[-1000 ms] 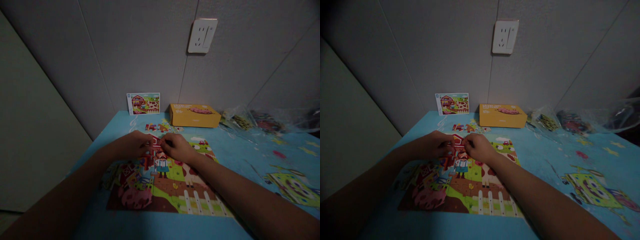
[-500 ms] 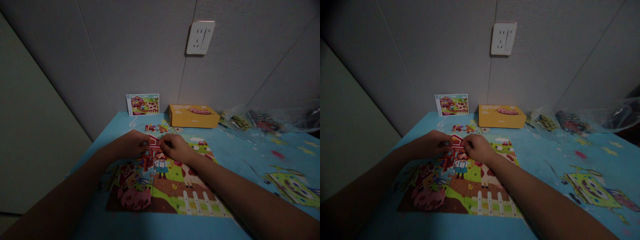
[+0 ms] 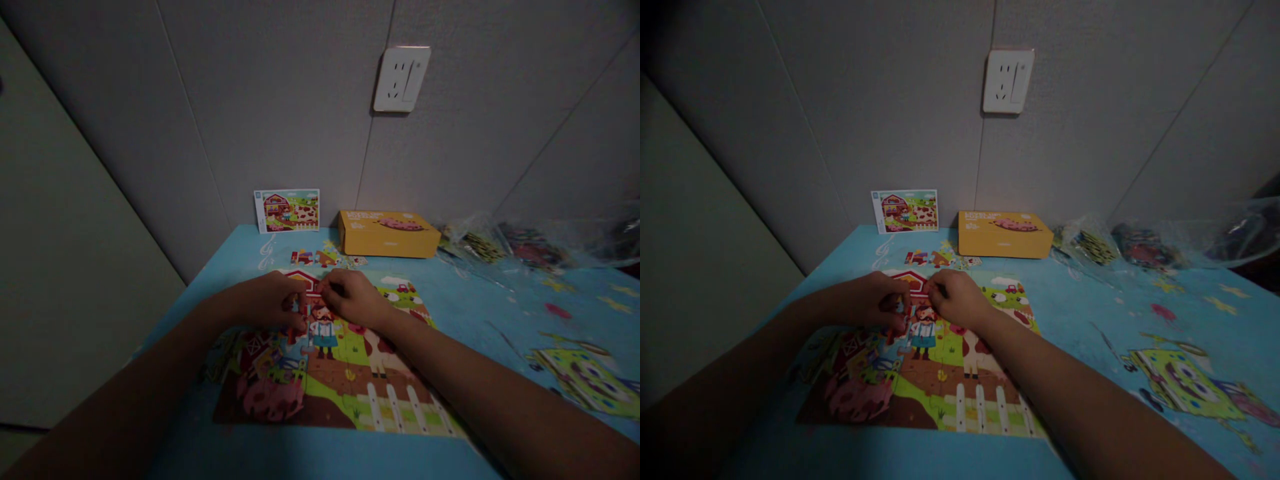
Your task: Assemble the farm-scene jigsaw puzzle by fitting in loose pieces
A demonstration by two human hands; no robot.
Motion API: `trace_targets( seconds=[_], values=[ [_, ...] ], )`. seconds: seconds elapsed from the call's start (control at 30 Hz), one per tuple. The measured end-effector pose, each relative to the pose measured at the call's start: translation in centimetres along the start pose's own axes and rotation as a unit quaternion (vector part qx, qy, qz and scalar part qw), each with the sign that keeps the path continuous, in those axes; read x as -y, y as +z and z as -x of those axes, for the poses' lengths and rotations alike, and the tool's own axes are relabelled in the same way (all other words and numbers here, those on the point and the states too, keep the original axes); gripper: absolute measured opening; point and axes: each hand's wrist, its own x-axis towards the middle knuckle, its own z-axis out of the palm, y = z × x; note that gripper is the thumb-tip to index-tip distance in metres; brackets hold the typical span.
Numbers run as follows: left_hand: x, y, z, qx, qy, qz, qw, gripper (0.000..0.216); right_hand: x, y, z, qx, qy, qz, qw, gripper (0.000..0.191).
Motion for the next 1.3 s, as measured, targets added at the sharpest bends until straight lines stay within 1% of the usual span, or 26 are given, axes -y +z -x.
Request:
trace_targets(
  seconds=[0.07, 0.37, 0.47, 0.6, 0.93, 1.13, 1.2, 1.3],
  values=[
    [-0.08, 0.0, 0.06, 0.006, -0.011, -0.007, 1.0, 0.034, -0.02, 0.0, -0.01, 0.0, 0.001, -0.005, 1.0, 0.017],
    [-0.49, 0.13, -0.1, 0.032, -0.038, 0.019, 0.999, 0.033, 0.04, 0.0, 0.07, 0.001, 0.009, -0.008, 1.0, 0.018],
    [-0.35, 0.12, 0.05, 0.028, -0.029, 0.021, 0.999, 0.036, 0.02, 0.0, 0.1, 0.004, 0.008, -0.006, 1.0, 0.018],
    [-0.4, -0.07, 0.25, 0.04, -0.013, 0.033, 0.999, 0.041, 0.03, -0.04, 0.11, 0.003, 0.008, -0.004, 1.0, 0.018],
    [-0.76, 0.08, -0.06, 0.015, -0.013, 0.016, 1.0, 0.032, -0.03, 0.1, 0.06, 0.0, 0.002, -0.005, 1.0, 0.017],
    [-0.82, 0.12, -0.05, 0.011, -0.028, 0.005, 1.0, 0.033, -0.14, 0.16, 0.05, 0.001, 0.001, -0.001, 1.0, 0.017],
    [-0.85, 0.07, -0.01, 0.01, -0.023, 0.009, 1.0, 0.034, -0.13, 0.16, 0.05, 0.0, 0.003, -0.002, 1.0, 0.017],
    [-0.73, 0.0, 0.01, -0.003, 0.002, 0.015, 1.0, 0.031, -0.09, 0.16, 0.06, -0.004, 0.002, -0.005, 1.0, 0.018]
  ],
)
